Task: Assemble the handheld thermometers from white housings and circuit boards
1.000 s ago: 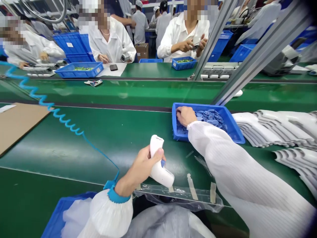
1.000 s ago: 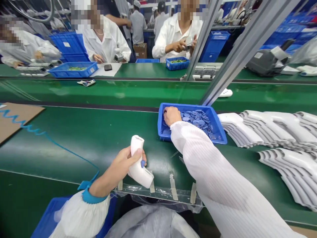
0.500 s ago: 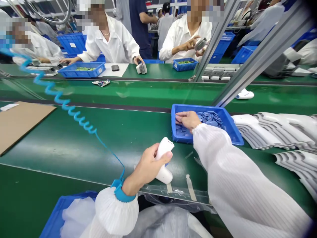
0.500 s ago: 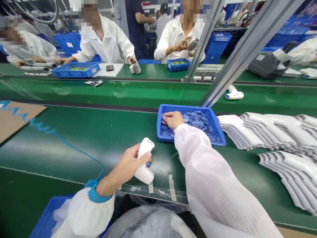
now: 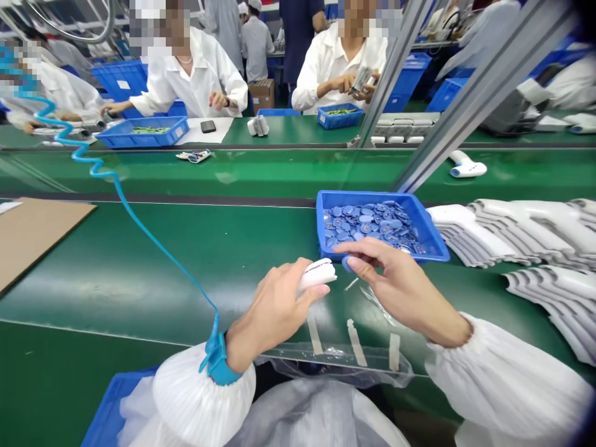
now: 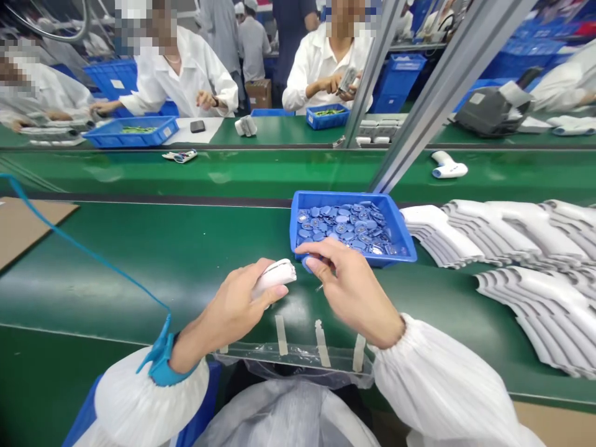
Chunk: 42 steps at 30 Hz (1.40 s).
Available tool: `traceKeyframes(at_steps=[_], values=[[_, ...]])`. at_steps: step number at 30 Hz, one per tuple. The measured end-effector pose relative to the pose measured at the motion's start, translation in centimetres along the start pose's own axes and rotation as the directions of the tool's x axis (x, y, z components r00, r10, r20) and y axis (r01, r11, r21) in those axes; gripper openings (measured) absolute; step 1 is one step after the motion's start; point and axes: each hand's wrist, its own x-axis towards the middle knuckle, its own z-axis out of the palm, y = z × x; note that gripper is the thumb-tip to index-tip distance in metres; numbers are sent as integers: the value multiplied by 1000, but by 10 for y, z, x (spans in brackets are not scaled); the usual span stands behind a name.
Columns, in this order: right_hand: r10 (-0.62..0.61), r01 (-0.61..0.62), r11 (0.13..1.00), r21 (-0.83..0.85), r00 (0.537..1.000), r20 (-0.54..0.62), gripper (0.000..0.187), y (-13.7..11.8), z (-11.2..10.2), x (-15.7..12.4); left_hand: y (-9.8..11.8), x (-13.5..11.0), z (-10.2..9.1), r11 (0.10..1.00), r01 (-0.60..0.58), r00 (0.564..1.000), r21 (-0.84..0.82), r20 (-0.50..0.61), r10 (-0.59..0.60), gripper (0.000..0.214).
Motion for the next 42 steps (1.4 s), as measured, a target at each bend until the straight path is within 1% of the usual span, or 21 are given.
traceKeyframes(at_steps=[2,5,7,8,11,14,16,19,21,23,25,27,30,32,34,36,37,38,39,40,42], values=[[71,-73,984,165,997,16,36,-4,1,-5,1,-2,2,1000,-9,1000,-1,-24,9,22],[193,-203,849,488,979,72,46,-9,10,-11,3,-4,5,999,-5,998,-44,-56,2,24],[224,-234,779,582,970,91,49,-11,18,-14,4,-5,6,998,-13,997,-69,-77,7,26],[221,-231,776,587,971,89,48,-11,23,-15,4,-6,6,997,-17,997,-76,-80,10,26],[137,-117,873,473,991,-6,41,-11,32,-18,3,-7,8,997,-39,997,-67,-65,34,25],[-43,72,979,193,988,-148,36,-12,35,-21,1,-8,10,997,-69,994,-23,-81,67,26],[-160,164,986,8,971,-175,37,-13,35,-23,-1,-9,10,997,-76,992,5,-101,76,27],[-261,230,956,-183,950,-172,38,-13,35,-26,-1,-8,9,995,-81,992,60,-92,87,27],[-289,249,939,-238,945,-153,35,-12,35,-27,-1,-7,7,991,-98,993,92,-55,103,27],[-311,275,935,-225,940,-142,32,-12,37,-26,0,-6,6,989,-126,992,81,-8,127,29],[-299,274,946,-175,945,-135,30,-11,41,-25,1,-4,8,986,-151,988,67,-5,152,29],[-266,249,961,-119,951,-155,26,-8,45,-26,2,-4,11,978,-167,983,123,-51,174,28],[-194,185,981,-67,963,-185,22,0,48,-33,1,-6,17,951,-175,976,254,-82,201,28],[-128,123,992,-41,977,-171,23,7,46,-42,-2,-9,23,952,-184,971,243,-107,215,28],[-40,40,999,-7,995,-93,24,10,41,-51,-8,-12,31,980,-104,949,168,-279,149,31],[43,-45,999,25,997,68,25,11,39,-58,-14,-14,40,995,62,879,74,-477,-19,40],[68,-73,997,23,984,166,24,10,40,-60,-16,-13,45,990,141,845,30,-524,-104,45],[74,-78,997,9,965,250,24,8,43,-63,-18,-12,49,980,200,833,0,-526,-170,50],[63,-62,998,-12,953,298,23,7,48,-65,-19,-11,52,972,233,841,-13,-500,-208,54],[42,-33,999,-36,953,300,22,5,54,-67,-20,-9,54,971,240,853,-10,-475,-216,56],[-28,46,996,-73,975,220,24,3,67,-72,-21,-5,54,980,194,875,42,-460,-153,55]])
